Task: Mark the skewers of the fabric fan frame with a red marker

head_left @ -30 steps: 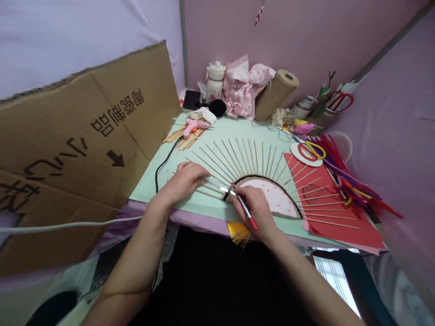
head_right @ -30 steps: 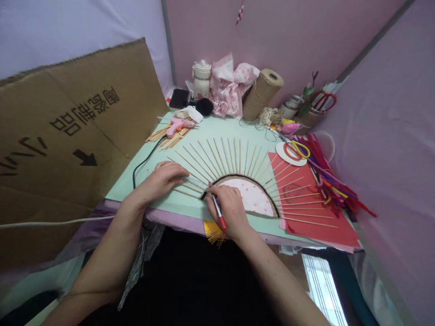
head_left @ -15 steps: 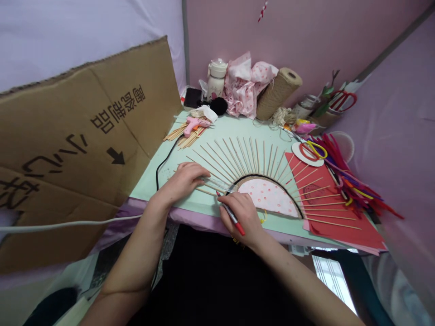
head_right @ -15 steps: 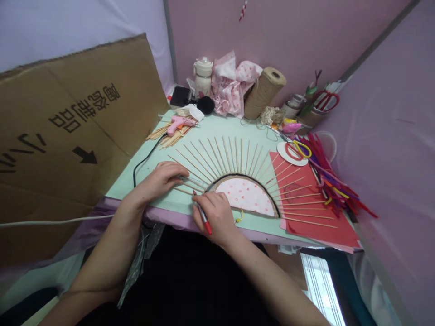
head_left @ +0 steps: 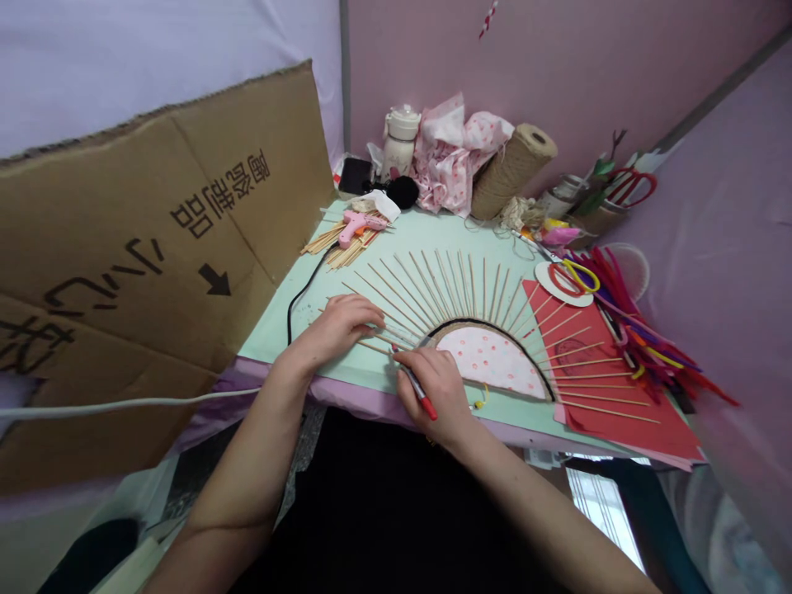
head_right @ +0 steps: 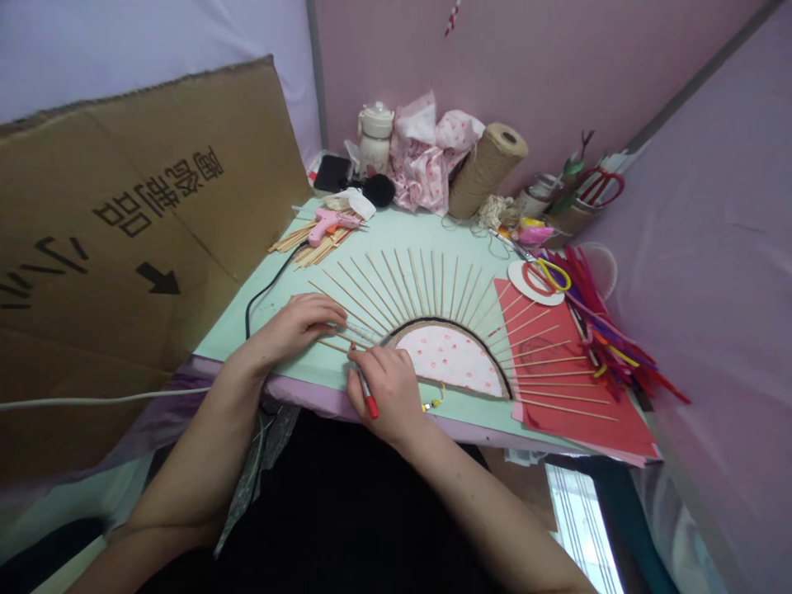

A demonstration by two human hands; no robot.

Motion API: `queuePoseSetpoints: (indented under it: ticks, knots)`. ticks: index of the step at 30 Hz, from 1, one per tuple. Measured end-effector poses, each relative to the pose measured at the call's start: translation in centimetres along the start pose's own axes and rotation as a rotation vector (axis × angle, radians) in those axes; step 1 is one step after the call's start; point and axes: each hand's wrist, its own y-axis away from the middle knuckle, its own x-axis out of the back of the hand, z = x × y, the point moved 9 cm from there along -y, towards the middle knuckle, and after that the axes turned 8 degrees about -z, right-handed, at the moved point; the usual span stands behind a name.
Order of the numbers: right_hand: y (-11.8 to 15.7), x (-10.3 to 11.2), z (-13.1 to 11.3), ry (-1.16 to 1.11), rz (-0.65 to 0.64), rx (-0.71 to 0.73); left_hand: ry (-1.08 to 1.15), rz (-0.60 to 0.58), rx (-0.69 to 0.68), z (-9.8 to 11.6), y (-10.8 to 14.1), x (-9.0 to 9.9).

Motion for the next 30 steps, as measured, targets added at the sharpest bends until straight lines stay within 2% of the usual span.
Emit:
queuePoseSetpoints:
  ticks: [7,13,16,24,30]
  knots:
    - [0.1,0.1,-0.1,0.003,0.016,0.008,-0.002,-0.005,0.006,-0.1,0.0,-0.1]
    - [1.2,0.4,-1.8,-0.020,0.022,0.174,-0.007,-0.013,-0.002,0.2,0.2,-0.1]
    - [1.6,0.1,-2.2,-0.018,0.023,0.209,0.012,-0.008,-0.012,0.2,0.2,-0.1]
    - [1.5,-0.2,-2.2,-0.009,0.005,0.201,0.007,0.003,-0.018,0.3,0.2,0.0]
    - [1.4,0.4,-1.4,0.022,0.076,0.123,-0.002,-0.007,-0.019,0.7,0.3,0.0]
